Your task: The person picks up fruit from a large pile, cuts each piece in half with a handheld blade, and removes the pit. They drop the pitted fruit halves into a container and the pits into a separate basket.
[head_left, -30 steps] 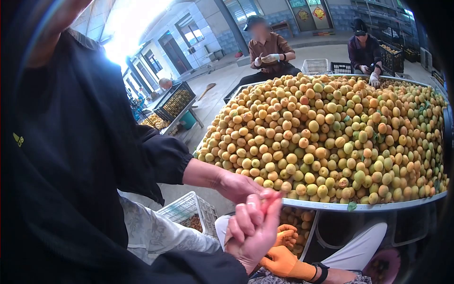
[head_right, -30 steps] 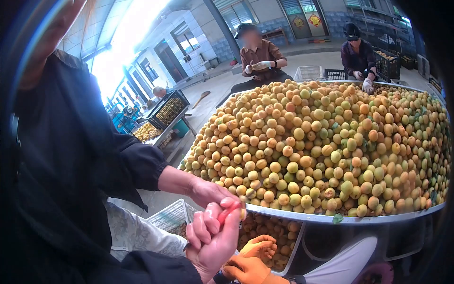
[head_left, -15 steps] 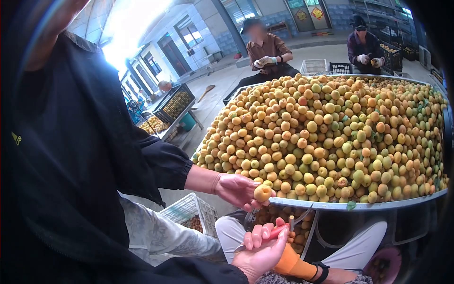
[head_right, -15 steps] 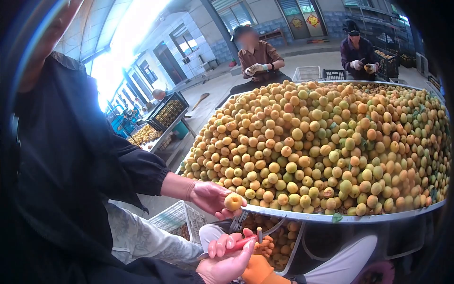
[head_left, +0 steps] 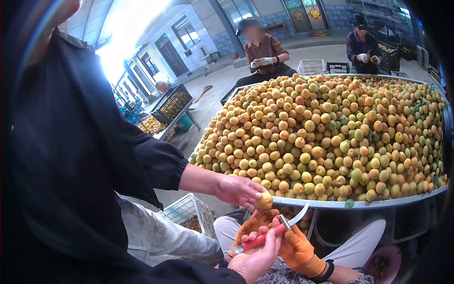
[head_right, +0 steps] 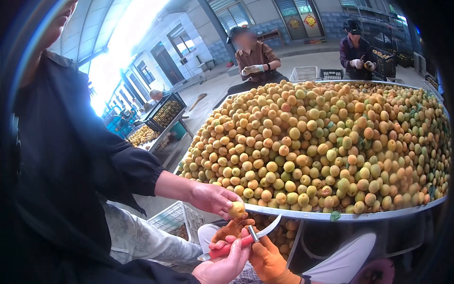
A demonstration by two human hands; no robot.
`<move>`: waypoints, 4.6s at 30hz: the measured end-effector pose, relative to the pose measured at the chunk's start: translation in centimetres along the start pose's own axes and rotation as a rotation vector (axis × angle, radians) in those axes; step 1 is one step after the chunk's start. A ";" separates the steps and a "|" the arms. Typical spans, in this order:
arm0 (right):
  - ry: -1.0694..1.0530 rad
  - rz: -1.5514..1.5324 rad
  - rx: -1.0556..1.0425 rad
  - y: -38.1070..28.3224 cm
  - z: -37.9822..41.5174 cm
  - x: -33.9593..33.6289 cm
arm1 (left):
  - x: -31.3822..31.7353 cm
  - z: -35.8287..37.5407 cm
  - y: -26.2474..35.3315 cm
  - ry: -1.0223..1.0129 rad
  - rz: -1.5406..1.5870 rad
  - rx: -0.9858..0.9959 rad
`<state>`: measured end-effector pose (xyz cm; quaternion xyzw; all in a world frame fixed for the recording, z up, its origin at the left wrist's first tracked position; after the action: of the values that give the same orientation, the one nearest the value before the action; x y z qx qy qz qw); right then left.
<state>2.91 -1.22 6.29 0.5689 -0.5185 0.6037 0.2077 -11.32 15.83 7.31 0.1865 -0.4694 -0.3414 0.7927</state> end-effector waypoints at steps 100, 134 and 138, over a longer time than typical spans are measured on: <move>-0.313 1.717 -0.146 -4.2 0.8 -1.7 | 12.3 -3.8 -3.6 0.166 -0.922 1.119; -0.097 1.674 -0.133 -3.3 1.4 -2.8 | 11.9 -1.8 -2.8 0.686 -1.474 0.766; -0.112 1.582 -0.362 -2.6 1.5 -2.8 | 11.8 -5.2 -5.1 0.081 -0.375 0.927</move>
<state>6.52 -0.58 4.52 0.0210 -0.8663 0.4490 -0.2180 -4.84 3.70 8.90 0.6132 -0.4988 -0.2261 0.5693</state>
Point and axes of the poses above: each hand's wrist, its own z-axis away from the middle knuckle, its own x-axis out of the palm, y = z × x, the point moved 6 cm from there along -z, towards the middle knuckle, and after that the axes turned 12 degrees about -y, right-handed, at the moved point
